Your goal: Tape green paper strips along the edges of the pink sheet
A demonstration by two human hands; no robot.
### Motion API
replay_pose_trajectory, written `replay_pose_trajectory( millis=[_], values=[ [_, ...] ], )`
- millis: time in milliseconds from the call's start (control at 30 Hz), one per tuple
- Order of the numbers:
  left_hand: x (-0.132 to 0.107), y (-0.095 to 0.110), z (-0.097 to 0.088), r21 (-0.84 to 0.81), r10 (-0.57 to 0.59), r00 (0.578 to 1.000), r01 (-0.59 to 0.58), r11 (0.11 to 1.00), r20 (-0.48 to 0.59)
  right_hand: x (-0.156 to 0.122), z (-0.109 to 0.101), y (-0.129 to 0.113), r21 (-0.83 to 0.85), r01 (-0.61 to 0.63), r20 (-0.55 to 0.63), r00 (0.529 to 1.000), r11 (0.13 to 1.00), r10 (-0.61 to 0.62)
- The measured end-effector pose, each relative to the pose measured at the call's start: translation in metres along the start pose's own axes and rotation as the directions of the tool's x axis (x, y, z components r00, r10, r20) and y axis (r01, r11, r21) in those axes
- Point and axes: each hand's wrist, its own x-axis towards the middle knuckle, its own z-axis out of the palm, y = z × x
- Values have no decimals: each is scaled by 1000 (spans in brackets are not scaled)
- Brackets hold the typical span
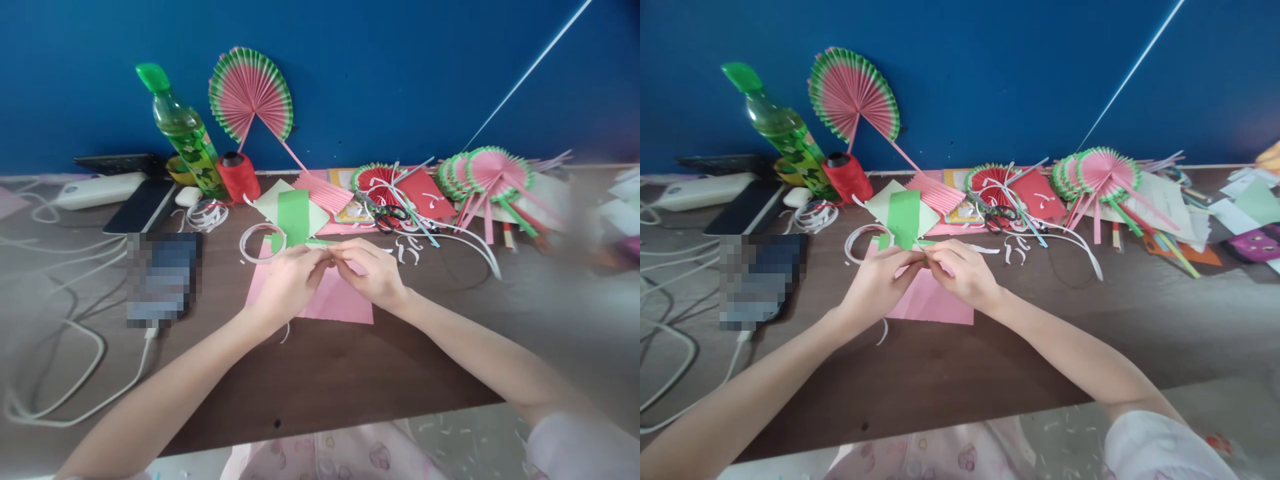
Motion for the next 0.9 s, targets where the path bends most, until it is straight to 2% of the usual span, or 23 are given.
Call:
replay_pose_trajectory(
  millis=[167,367,533,633,733,800,900],
  values=[
    [1,2,-2,-68,-35,999,36,997,9,1,-1,-2,-12,-7,-19,1000,1000,7],
    [1,1,-3,-174,-120,991,129,976,61,2,-3,-1,37,-82,12,997,996,82],
    [4,2,-6,-259,-235,965,258,931,116,8,-9,5,131,-241,-5,970,962,244],
    [7,2,-10,-316,-319,934,355,880,160,13,-16,15,208,-374,-40,920,904,390],
    [10,-2,-12,-419,-385,895,445,791,224,18,-22,32,234,-482,-116,848,844,517],
    [11,-6,-11,-471,-398,886,463,751,236,19,-25,45,237,-552,-180,784,800,594],
    [12,-12,-10,-530,-401,891,451,718,214,18,-26,63,334,-602,-237,691,725,683]
  ],
)
